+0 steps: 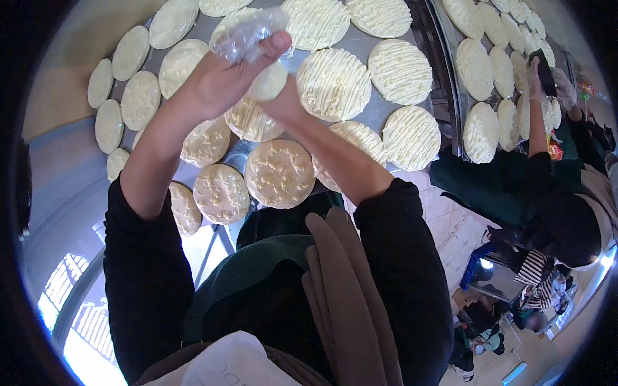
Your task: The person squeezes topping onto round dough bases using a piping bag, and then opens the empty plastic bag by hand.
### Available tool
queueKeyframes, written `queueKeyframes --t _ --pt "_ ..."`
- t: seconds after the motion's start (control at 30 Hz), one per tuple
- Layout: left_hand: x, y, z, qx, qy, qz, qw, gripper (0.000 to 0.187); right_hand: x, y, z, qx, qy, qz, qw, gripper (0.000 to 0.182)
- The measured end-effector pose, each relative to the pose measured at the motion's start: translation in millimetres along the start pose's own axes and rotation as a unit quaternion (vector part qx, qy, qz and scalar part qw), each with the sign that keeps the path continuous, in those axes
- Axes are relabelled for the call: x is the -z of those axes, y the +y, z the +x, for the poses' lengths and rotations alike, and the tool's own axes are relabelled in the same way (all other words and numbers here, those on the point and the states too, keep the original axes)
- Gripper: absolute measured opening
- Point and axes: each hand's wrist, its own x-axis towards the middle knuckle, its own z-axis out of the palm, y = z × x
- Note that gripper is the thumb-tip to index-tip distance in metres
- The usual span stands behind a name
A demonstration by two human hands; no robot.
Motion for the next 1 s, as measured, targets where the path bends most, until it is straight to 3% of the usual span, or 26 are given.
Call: queueKeyframes --t 0.2,0.27,0.33,0.43,0.47,0.53,0.63,0.73,0.9,1.0 --pt "-1.3 2.4 27.7 0.007 0.044 -0.111 0.993 0.046 21.3 6.3 34.6 0.033 0.034 0.009 0.999 0.02" --pt "-7.1 -1.8 26.0 0.01 0.077 -0.135 0.988 0.047 21.0 0.6 28.8 -0.018 0.006 0.047 0.999 0.033" --pt "2.4 11.1 23.5 0.037 0.049 -0.176 0.982 0.047 19.5 -5.8 25.8 -0.069 -0.02 0.111 0.991 0.042" --pt "12.5 12.1 26.1 0.012 -0.006 -0.24 0.971 0.048 34.4 -33.8 26.1 -0.145 -0.197 0.116 0.963 0.053" --pt "14.9 10.9 27.7 -0.008 -0.025 -0.261 0.965 0.049 36.5 -37.7 27.1 -0.122 -0.194 0.12 0.966 0.052" --pt "13.3 20.3 24.1 0.043 -0.019 -0.312 0.949 0.052 40.0 -44.3 28.6 -0.079 -0.187 0.127 0.971 0.05" --pt "16.3 29.9 21.0 0.077 -0.039 -0.294 0.952 0.054 46.1 -63.1 31.1 -0.064 -0.226 0.05 0.971 0.046" --pt "20.3 36.7 20.5 0.073 -0.049 -0.228 0.97 0.053 38.9 -72.7 31.0 -0.002 -0.189 -0.042 0.981 0.037" --pt "14.5 39.3 15.9 0.018 -0.019 -0.189 0.982 0.049 18.8 -65.2 22.9 -0.04 -0.091 0.07 0.993 0.026" --pt "14.2 44.5 15.0 -0.04 0.002 -0.16 0.986 0.045 18.6 -51.8 14.8 -0.091 -0.116 0.084 0.986 0.024"
